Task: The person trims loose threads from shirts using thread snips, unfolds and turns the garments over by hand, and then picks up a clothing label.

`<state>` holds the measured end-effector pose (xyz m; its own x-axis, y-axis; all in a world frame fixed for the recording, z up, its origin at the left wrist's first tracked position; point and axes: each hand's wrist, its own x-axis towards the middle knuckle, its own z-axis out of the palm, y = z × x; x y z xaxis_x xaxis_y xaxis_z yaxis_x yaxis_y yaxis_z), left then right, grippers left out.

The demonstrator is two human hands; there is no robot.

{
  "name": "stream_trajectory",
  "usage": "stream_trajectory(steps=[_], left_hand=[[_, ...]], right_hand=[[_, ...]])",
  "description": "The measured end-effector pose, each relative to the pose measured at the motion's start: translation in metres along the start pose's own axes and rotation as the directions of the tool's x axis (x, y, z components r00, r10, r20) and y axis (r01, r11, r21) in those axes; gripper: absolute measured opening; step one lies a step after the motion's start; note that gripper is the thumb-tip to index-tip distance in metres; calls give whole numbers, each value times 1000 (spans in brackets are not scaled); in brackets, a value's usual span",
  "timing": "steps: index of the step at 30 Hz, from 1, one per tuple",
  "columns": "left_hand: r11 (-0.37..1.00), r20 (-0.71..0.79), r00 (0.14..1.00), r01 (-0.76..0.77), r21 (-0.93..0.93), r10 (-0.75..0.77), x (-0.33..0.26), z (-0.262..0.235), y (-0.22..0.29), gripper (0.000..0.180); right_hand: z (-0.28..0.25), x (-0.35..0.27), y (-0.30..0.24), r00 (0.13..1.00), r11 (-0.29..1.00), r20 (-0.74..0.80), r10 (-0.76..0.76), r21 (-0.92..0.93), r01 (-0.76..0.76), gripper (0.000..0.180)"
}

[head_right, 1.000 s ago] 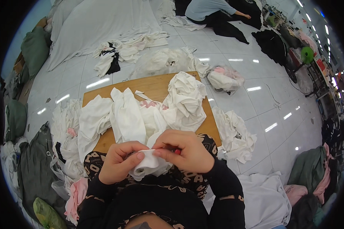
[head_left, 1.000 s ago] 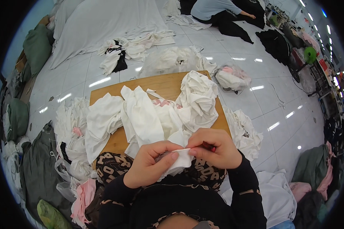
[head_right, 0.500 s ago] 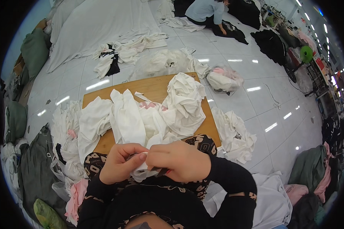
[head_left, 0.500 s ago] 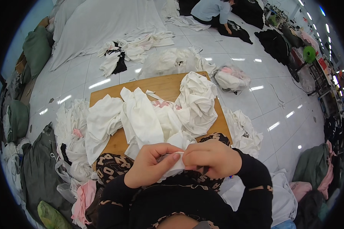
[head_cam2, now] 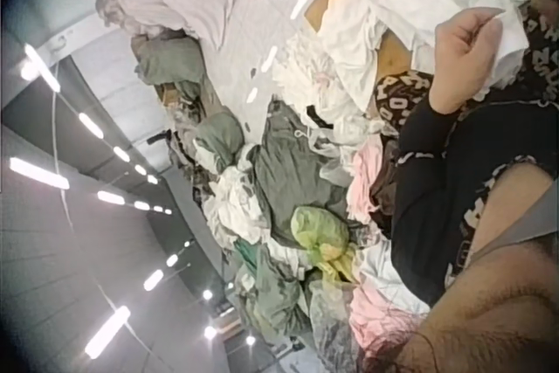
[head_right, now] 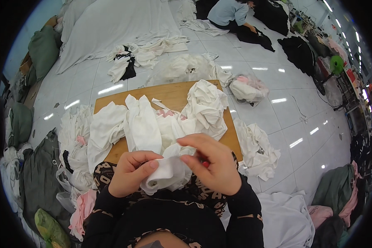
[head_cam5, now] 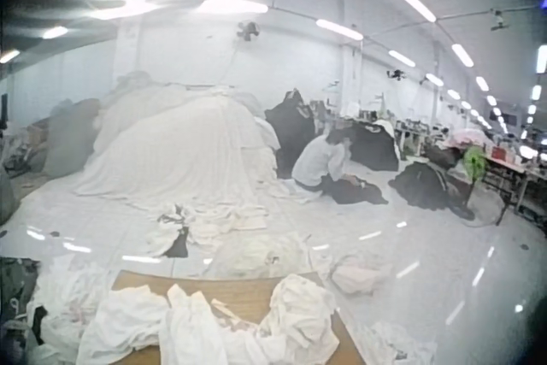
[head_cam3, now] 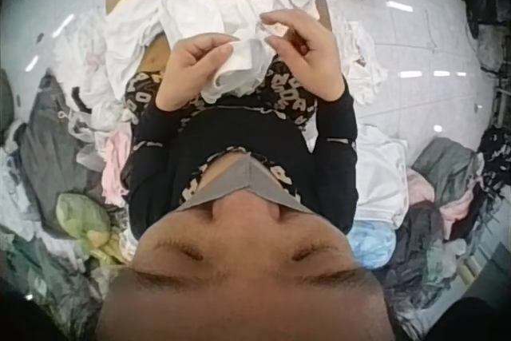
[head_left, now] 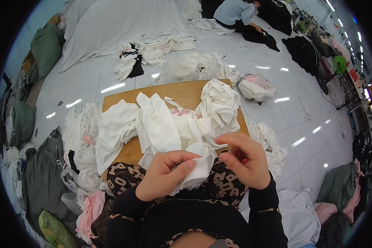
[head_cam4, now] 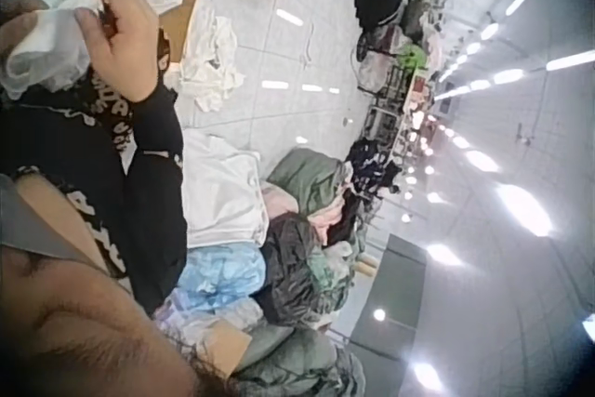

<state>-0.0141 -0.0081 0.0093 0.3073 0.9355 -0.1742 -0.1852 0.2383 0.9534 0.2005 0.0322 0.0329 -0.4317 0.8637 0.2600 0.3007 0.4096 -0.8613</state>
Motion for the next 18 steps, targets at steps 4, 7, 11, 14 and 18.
stream_trajectory(steps=[4, 7, 11, 14, 18], left_hand=[[999, 53, 998, 18, -42, -16, -1, 3, 4, 24], [998, 74, 997, 22, -54, -18, 0, 3, 3, 24], [999, 64, 997, 34, -27, -32, 1, 1, -1, 24], [999, 57, 998, 28, -28, -27, 4, 1, -1, 24], [1000, 88, 996, 26, 10, -27, 5, 4, -1, 22]], right_hand=[[0, 7, 6, 966, 991, 251, -66, 133, 33, 25], [-5, 13, 23, 920, 974, 337, -201, 171, 151, 19], [-9, 15, 15, 901, 922, 293, -321, -119, 367, 12], [-6, 13, 16, 944, 951, 127, -305, -17, 309, 7], [-6, 12, 8, 915, 916, 345, -209, 396, 60, 5]])
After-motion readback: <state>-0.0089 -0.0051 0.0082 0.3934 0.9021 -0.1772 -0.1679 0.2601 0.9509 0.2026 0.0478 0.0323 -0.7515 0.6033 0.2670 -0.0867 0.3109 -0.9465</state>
